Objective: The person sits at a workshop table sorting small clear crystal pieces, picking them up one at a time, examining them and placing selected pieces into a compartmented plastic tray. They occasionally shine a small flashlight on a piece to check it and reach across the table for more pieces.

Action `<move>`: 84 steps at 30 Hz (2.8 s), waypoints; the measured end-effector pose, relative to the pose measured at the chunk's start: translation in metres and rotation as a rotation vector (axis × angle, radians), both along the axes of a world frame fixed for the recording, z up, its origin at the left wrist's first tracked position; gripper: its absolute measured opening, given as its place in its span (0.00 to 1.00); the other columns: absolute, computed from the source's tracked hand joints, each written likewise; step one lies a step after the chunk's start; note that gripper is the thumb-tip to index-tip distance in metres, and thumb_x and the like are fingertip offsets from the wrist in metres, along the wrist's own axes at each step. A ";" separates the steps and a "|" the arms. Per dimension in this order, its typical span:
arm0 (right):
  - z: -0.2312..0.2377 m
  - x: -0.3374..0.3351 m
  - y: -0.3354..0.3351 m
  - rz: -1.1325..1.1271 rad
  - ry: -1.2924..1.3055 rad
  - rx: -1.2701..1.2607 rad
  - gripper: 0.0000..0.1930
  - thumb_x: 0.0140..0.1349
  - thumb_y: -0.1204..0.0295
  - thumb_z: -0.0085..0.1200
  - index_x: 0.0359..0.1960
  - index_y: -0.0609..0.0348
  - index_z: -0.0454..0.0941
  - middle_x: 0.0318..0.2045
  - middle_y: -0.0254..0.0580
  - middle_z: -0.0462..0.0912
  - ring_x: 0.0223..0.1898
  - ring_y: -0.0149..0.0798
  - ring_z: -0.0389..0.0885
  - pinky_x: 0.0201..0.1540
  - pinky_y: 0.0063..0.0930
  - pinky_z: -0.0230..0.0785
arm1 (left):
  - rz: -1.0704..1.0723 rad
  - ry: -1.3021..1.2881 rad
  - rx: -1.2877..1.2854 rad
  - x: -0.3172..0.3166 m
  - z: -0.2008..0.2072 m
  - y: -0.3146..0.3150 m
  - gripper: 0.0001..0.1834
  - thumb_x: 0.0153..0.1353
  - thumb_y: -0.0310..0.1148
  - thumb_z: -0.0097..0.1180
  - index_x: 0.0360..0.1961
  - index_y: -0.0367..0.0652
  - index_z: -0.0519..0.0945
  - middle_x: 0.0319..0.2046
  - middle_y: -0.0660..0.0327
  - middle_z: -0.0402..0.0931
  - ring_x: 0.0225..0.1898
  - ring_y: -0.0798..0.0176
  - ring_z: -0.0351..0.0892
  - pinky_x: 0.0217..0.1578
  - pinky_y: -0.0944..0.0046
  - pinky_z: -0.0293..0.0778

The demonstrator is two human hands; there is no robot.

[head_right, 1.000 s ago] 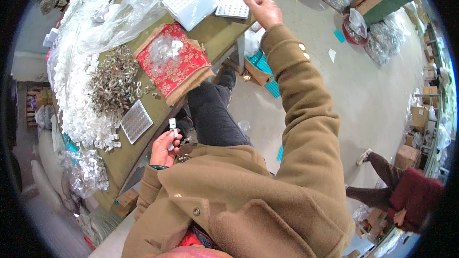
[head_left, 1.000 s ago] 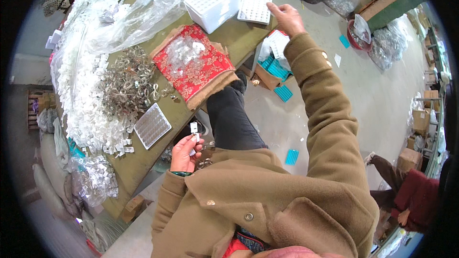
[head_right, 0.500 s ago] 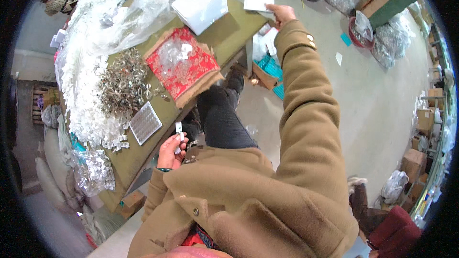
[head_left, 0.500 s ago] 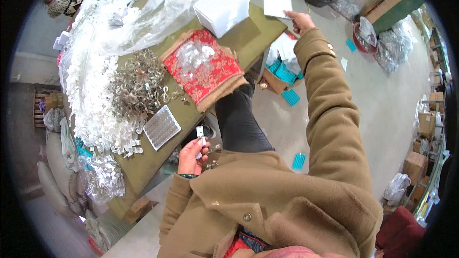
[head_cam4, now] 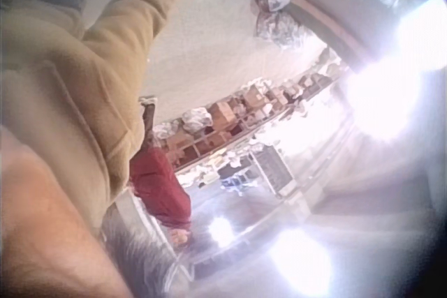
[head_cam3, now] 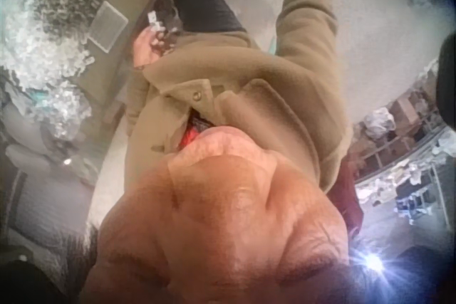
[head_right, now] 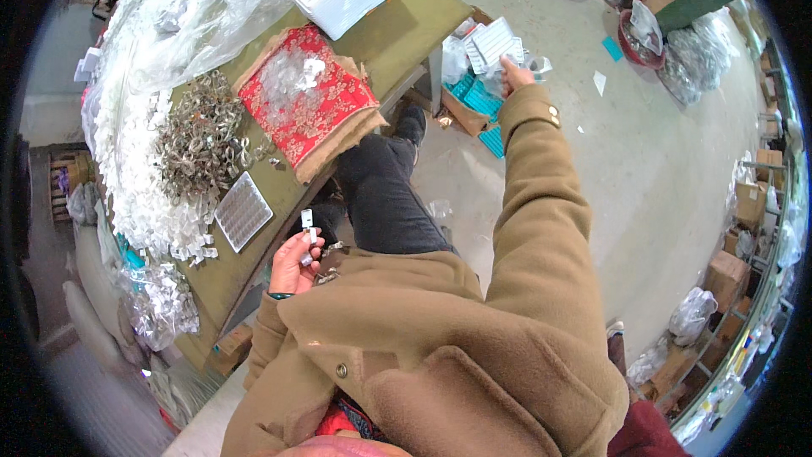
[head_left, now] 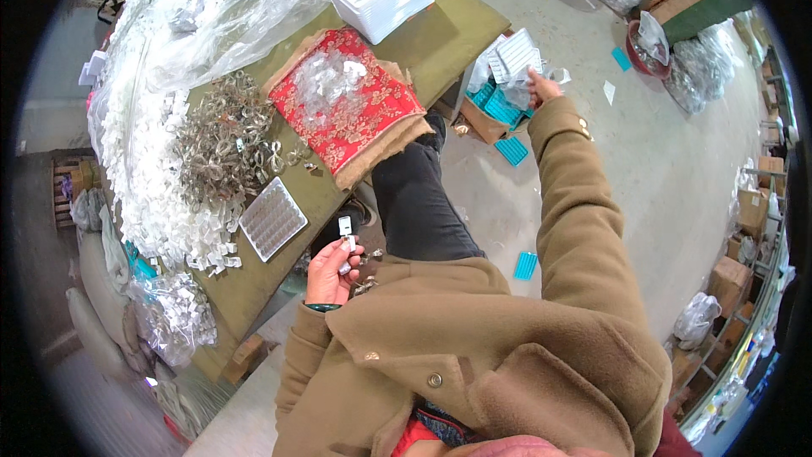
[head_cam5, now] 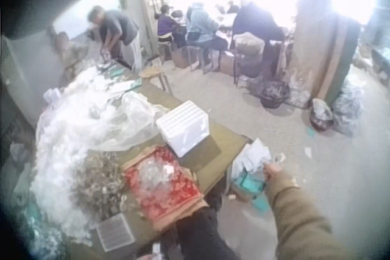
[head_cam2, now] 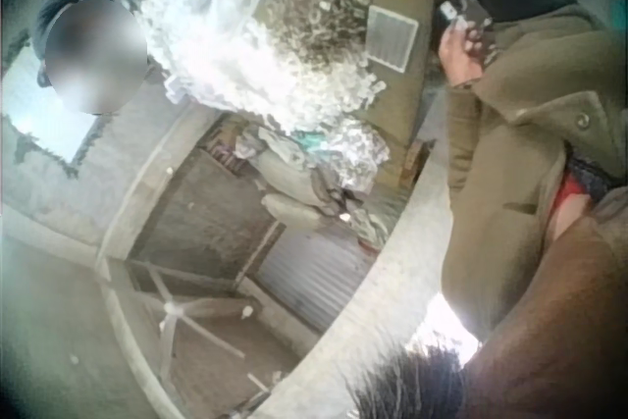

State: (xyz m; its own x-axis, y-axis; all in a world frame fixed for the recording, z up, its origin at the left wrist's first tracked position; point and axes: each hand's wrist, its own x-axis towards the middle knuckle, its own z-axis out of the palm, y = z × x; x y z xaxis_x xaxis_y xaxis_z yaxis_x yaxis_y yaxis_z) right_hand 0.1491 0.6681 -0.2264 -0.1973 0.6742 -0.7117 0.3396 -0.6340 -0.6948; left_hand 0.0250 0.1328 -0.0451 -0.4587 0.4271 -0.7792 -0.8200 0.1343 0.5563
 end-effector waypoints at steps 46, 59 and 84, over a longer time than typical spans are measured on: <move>0.187 -0.146 -0.410 1.320 0.315 1.066 0.09 0.57 0.73 0.58 0.38 0.63 0.83 0.30 0.46 0.82 0.26 0.37 0.82 0.32 0.29 0.73 | 0.380 0.157 0.305 -0.008 -0.002 -0.124 0.13 0.65 0.30 0.54 0.49 0.37 0.76 0.43 0.57 0.81 0.41 0.71 0.82 0.34 0.75 0.81; 0.195 -0.162 -0.396 1.588 0.314 1.323 0.09 0.55 0.71 0.58 0.36 0.62 0.80 0.30 0.49 0.81 0.33 0.48 0.81 0.36 0.35 0.72 | 0.288 0.220 0.330 -0.021 0.012 -0.095 0.14 0.65 0.29 0.53 0.50 0.36 0.76 0.43 0.58 0.81 0.42 0.70 0.81 0.37 0.73 0.80; 0.209 -0.119 -0.458 1.384 0.655 0.887 0.05 0.53 0.79 0.58 0.31 0.59 0.77 0.26 0.43 0.77 0.28 0.43 0.79 0.31 0.30 0.71 | 0.300 0.245 0.265 -0.007 0.006 -0.101 0.17 0.62 0.26 0.56 0.53 0.36 0.76 0.41 0.60 0.81 0.40 0.69 0.82 0.38 0.75 0.79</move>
